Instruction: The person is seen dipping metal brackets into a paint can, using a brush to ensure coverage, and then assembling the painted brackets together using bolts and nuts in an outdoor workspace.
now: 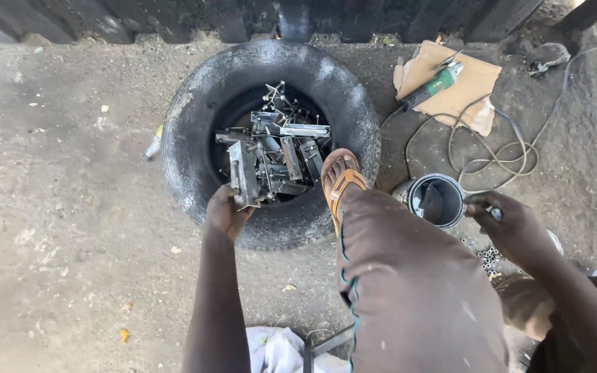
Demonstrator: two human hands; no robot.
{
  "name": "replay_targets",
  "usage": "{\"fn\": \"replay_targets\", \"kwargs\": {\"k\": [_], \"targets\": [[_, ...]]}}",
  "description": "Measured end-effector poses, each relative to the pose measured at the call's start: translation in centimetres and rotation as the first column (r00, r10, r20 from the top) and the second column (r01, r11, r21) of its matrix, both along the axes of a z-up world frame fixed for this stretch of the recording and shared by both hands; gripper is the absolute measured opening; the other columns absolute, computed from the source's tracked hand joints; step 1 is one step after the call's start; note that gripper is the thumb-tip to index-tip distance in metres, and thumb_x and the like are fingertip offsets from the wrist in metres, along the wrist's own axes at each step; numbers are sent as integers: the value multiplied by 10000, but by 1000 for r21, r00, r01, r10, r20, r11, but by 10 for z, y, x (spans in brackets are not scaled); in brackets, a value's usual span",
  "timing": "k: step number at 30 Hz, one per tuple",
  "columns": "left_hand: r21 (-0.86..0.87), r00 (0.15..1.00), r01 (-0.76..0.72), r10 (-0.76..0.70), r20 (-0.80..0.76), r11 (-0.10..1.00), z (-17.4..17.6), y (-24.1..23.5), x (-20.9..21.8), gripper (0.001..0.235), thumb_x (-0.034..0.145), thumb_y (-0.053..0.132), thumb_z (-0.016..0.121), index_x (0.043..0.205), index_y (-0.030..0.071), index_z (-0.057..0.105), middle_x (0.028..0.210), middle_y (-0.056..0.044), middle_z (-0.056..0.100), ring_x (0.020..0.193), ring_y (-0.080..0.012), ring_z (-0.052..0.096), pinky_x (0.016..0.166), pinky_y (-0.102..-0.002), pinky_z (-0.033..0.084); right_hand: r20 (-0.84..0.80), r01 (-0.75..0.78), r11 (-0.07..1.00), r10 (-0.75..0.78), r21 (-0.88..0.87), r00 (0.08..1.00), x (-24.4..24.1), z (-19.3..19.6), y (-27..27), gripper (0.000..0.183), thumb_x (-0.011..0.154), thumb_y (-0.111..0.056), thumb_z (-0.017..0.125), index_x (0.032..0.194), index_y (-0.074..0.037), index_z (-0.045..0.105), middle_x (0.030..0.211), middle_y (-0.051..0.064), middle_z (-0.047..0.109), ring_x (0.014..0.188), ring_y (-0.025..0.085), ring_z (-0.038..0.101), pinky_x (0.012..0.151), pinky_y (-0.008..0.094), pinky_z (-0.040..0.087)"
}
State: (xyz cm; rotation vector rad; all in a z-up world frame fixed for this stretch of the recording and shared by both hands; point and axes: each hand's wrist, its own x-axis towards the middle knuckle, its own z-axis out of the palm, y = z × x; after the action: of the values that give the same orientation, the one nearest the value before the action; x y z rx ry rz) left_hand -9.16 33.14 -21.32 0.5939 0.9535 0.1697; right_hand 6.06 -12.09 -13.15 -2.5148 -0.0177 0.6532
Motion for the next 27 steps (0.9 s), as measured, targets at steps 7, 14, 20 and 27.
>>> {"fn": "replay_targets", "kwargs": {"k": [7,14,20,27], "targets": [[-69,967,-17,34,251,997,-69,-2,-10,349,893,-24,417,1148,-28,656,1047,-200,666,913,-307,640,768,-344,529,-29,74,993,-72,92,997,-33,-12,-30,316,1021,-311,613,1161,-58,741,988,97,809,706,234,653,636,368,479],[-86,931,-148,168,323,985,11,-9,46,428,723,31,474,1095,-19,680,1005,-258,684,942,-394,666,886,-496,564,35,137,940,-155,311,987,-35,18,-29,313,1060,-319,574,1144,-50,711,940,148,748,743,272,648,696,417,503],[305,824,113,-261,503,945,222,-100,93,354,870,391,580,1070,131,712,1032,-66,746,1061,-203,738,1003,-309,589,98,298,754,-430,585,897,-25,44,-44,298,1089,-324,584,975,-67,685,711,102,629,624,209,604,668,367,496],[876,791,285,-612,14,388,280,-218,151,458,776,393,974,952,75,694,825,-50,722,803,-133,745,684,-317,631,-10,290,300,-680,909,733,-35,86,-82,248,1085,-279,564,1100,-67,691,844,71,637,642,140,621,555,271,542]]}}
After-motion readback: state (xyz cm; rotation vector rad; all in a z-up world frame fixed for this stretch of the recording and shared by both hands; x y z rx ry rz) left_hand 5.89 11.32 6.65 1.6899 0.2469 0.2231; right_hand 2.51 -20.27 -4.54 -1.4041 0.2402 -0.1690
